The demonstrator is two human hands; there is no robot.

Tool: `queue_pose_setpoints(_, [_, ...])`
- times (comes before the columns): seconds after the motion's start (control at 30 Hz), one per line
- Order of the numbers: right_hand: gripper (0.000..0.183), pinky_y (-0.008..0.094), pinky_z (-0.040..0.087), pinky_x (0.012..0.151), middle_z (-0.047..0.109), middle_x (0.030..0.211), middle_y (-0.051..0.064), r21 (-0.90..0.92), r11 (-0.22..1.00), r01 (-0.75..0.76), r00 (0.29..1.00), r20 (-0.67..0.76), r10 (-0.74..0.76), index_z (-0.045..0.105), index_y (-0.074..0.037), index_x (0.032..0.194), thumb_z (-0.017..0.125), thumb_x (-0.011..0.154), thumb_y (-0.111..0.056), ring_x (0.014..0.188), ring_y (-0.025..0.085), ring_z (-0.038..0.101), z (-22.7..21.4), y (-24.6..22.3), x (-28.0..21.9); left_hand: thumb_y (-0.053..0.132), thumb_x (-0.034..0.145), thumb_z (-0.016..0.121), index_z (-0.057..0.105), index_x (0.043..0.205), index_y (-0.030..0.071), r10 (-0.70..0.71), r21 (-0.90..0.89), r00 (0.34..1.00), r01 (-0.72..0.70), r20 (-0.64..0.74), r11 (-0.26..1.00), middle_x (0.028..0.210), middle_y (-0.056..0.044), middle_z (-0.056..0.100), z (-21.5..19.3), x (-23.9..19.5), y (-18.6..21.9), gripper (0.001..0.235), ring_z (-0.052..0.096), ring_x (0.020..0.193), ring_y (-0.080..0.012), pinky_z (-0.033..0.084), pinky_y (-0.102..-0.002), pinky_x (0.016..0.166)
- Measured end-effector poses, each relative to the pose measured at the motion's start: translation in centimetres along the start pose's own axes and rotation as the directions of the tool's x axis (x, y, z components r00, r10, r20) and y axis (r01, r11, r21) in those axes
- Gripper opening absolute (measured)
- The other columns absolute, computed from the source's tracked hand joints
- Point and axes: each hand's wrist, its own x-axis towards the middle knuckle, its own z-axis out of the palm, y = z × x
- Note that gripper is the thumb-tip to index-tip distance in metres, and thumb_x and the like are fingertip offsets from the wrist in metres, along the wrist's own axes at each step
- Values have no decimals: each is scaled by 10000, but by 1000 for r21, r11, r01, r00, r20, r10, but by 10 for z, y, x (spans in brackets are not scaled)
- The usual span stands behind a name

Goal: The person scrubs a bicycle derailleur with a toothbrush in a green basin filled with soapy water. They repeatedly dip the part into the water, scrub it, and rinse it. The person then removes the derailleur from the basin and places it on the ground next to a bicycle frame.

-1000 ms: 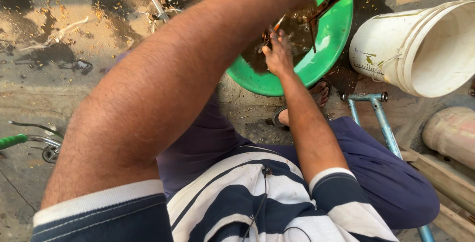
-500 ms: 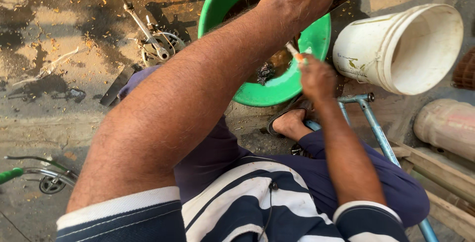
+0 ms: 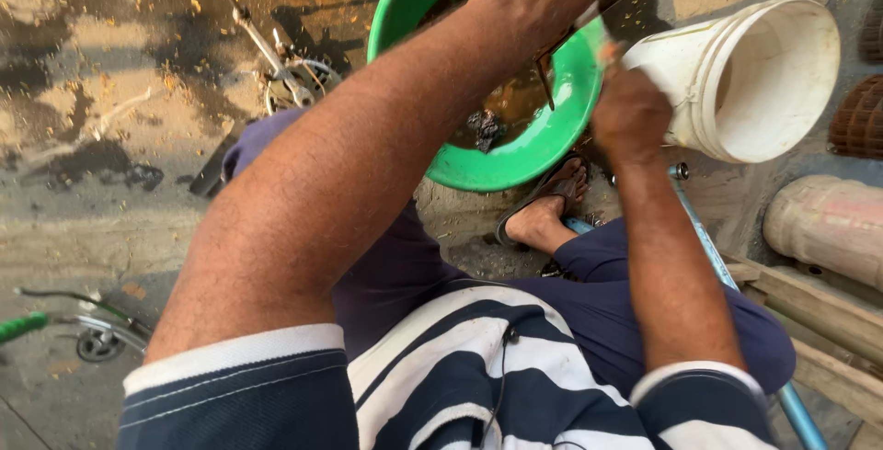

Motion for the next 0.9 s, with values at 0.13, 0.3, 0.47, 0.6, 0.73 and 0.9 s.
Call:
queue_pose_setpoints(0.13, [300, 257, 374, 344, 652, 660, 55, 30, 998, 50, 998, -38, -49, 730, -112, 1384, 622, 1136, -242, 455, 124, 552, -3, 6, 1, 408, 990, 583, 767, 997, 150, -77, -35, 997, 77, 3, 996, 721, -86, 733, -2, 4, -1, 317, 670, 544, -188, 502, -396, 466])
queue_pose_setpoints(0.3, [353, 338, 460, 437, 626, 734, 82, -102, 987, 123, 992, 11, -123, 691, -120, 1408, 574, 1083, -193, 538, 215, 600, -4, 23, 3, 232, 993, 545, 740, 972, 124, -28, -2, 998, 28, -49, 1000, 764, -97, 747, -6, 15, -3, 224, 685, 595, -174, 511, -393, 513])
queue_pose_setpoints(0.47, [64, 437, 489, 534, 624, 806, 95, -104, 978, 181, 977, 129, -168, 605, -148, 1040, 593, 1090, -186, 605, 276, 608, 6, 36, -1, 280, 963, 495, 664, 990, 105, -72, 9, 994, 71, 81, 997, 782, -133, 728, -6, 10, -11, 244, 663, 639, -246, 503, -411, 540])
queue_pose_setpoints(0.6, [465, 415, 473, 437, 611, 750, 117, -25, 993, 116, 986, -116, -118, 676, -169, 1460, 591, 1014, -69, 530, 278, 589, -13, 35, 12, 390, 1057, 359, 595, 1005, 64, -92, 112, 975, 70, 202, 991, 701, -37, 586, -20, 6, -8, 406, 493, 559, -151, 464, -379, 497])
queue_pose_setpoints(0.73, [369, 398, 459, 430, 620, 751, 106, -104, 976, 192, 978, -64, -199, 687, -136, 1372, 554, 1030, -91, 527, 245, 579, -41, 33, 21, 568, 1071, 303, 577, 1017, 84, -127, 146, 928, 80, 350, 986, 666, 21, 502, -30, 1, 1, 559, 403, 514, -109, 413, -336, 493])
queue_pose_setpoints(0.9, [283, 349, 401, 383, 601, 696, 65, -243, 961, 135, 962, -202, -186, 703, -40, 1365, 547, 1144, -122, 488, 184, 513, -55, 60, 33, 545, 1055, 327, 565, 1036, 75, -137, 138, 925, 93, 356, 986, 670, 17, 512, -36, -5, 7, 527, 429, 523, -111, 434, -343, 485])
